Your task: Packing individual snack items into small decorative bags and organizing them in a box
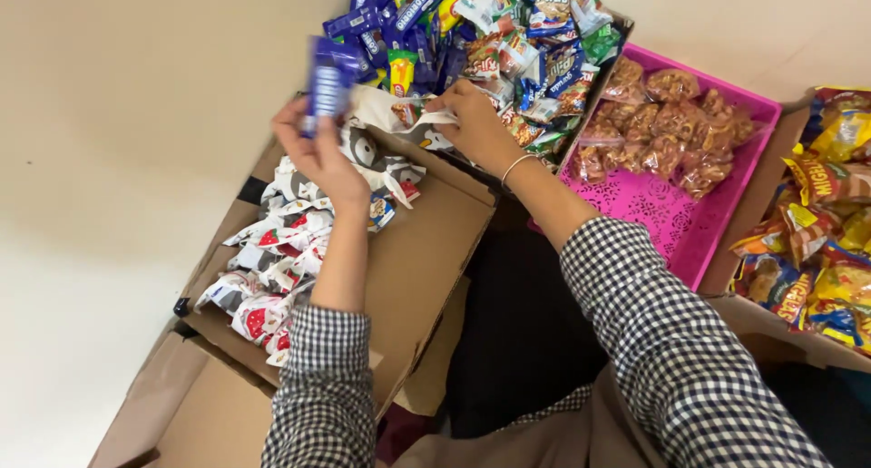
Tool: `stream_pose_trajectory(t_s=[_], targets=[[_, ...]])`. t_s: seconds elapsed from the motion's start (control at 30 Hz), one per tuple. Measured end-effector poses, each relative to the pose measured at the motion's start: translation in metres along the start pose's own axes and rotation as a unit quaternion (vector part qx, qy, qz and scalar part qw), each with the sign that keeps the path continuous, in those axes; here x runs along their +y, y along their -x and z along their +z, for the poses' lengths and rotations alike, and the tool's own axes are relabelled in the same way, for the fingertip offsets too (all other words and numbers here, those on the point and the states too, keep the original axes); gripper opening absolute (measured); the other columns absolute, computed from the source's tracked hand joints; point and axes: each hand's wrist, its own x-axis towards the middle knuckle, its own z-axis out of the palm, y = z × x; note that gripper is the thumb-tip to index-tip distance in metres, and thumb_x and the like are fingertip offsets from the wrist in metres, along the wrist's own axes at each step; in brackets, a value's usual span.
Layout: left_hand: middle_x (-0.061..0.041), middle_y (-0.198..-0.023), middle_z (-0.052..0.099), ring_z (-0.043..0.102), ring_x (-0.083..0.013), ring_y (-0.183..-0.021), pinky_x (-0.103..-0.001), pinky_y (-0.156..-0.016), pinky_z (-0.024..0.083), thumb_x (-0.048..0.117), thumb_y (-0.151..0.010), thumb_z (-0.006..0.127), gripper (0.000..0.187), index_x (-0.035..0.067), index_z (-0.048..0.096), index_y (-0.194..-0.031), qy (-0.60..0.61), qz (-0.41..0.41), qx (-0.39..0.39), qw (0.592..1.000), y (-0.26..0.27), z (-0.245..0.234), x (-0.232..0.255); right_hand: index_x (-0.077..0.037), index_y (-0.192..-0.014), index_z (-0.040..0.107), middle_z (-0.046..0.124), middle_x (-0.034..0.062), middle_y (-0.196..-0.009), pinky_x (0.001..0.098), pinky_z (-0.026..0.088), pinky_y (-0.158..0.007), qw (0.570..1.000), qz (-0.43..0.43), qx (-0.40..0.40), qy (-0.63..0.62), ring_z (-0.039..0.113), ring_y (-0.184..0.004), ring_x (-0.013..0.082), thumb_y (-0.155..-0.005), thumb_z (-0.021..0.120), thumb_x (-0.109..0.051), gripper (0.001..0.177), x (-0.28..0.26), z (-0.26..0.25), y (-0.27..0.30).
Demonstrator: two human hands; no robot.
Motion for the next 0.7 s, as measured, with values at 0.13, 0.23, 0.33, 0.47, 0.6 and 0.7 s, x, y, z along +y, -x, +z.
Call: stream_pose_trajectory(t_s=[0.13, 0.23, 0.33, 0.47, 0.6, 0.7], targets=[[-0.019, -0.120, 0.063, 0.063, -0.0311, -0.111, -0.049, -0.099, 0.050, -0.001, -0.094, 0.066, 0.039, 0.004, 0.057, -0.132, -0.144, 0.025, -0.155, 0.977, 0.011, 0.018, 0.077, -0.014, -0.109, 0.077, 0.063, 0.0155, -0.105, 0.0508, 0.054, -0.083, 1.000, -0.011, -0.005, -0.004, 0.067, -0.091, 0.0436, -0.079, 0.080, -0.011, 0.030, -0.002, -0.006, 0.008], [-0.016, -0.106, 0.071, 0.070, -0.0357, -0.099, -0.045, -0.090, 0.053, 0.009, -0.089, 0.071, 0.030, 0.010, 0.068, -0.119, -0.217, -0.063, -0.260, 0.939, 0.017, 0.007, 0.048, -0.014, -0.107, 0.076, 0.061, 0.0122, -0.107, 0.0503, 0.053, -0.085, 0.999, -0.031, -0.013, 0.003, 0.067, -0.094, 0.0410, -0.074, 0.085, -0.021, 0.035, -0.002, -0.012, 0.017], [-0.011, -0.100, 0.075, 0.068, -0.0249, -0.065, -0.037, -0.063, 0.051, 0.017, -0.092, 0.065, 0.025, 0.018, 0.065, -0.117, -0.269, -0.131, -0.295, 0.907, 0.024, 0.002, 0.037, -0.003, -0.103, 0.074, 0.062, 0.0196, -0.106, 0.0514, 0.051, -0.088, 0.999, -0.012, 0.003, -0.043, 0.065, -0.096, 0.0472, -0.075, 0.090, -0.026, 0.040, -0.018, -0.028, 0.030], [-0.020, -0.097, 0.073, 0.070, -0.0438, -0.085, -0.048, -0.076, 0.052, 0.018, -0.092, 0.065, 0.025, 0.016, 0.063, -0.116, -0.281, -0.098, -0.341, 0.892, 0.033, 0.014, 0.067, -0.013, -0.108, 0.076, 0.066, 0.0095, -0.104, 0.0415, 0.051, -0.094, 0.988, 0.080, 0.045, -0.121, 0.068, -0.103, 0.0317, -0.087, 0.086, -0.032, 0.030, -0.010, -0.044, 0.048], [-0.009, -0.103, 0.076, 0.071, -0.0333, -0.101, -0.040, -0.088, 0.053, 0.024, -0.092, 0.076, 0.024, 0.017, 0.069, -0.114, -0.257, -0.053, -0.357, 0.896, 0.048, 0.022, 0.081, -0.014, -0.106, 0.076, 0.070, 0.0039, -0.099, 0.0368, 0.051, -0.090, 0.978, 0.123, 0.085, -0.143, 0.069, -0.099, 0.0213, -0.091, 0.086, -0.037, 0.029, -0.015, -0.073, 0.074], [-0.001, -0.109, 0.078, 0.072, -0.0176, -0.103, -0.031, -0.087, 0.051, 0.024, -0.097, 0.073, 0.023, 0.020, 0.068, -0.119, -0.213, -0.054, -0.336, 0.916, 0.064, 0.038, 0.105, -0.012, -0.102, 0.072, 0.072, 0.0086, -0.091, 0.0403, 0.054, -0.085, 0.989, 0.093, 0.091, -0.077, 0.072, -0.095, 0.0293, -0.096, 0.077, -0.027, 0.016, -0.040, -0.101, 0.104]])
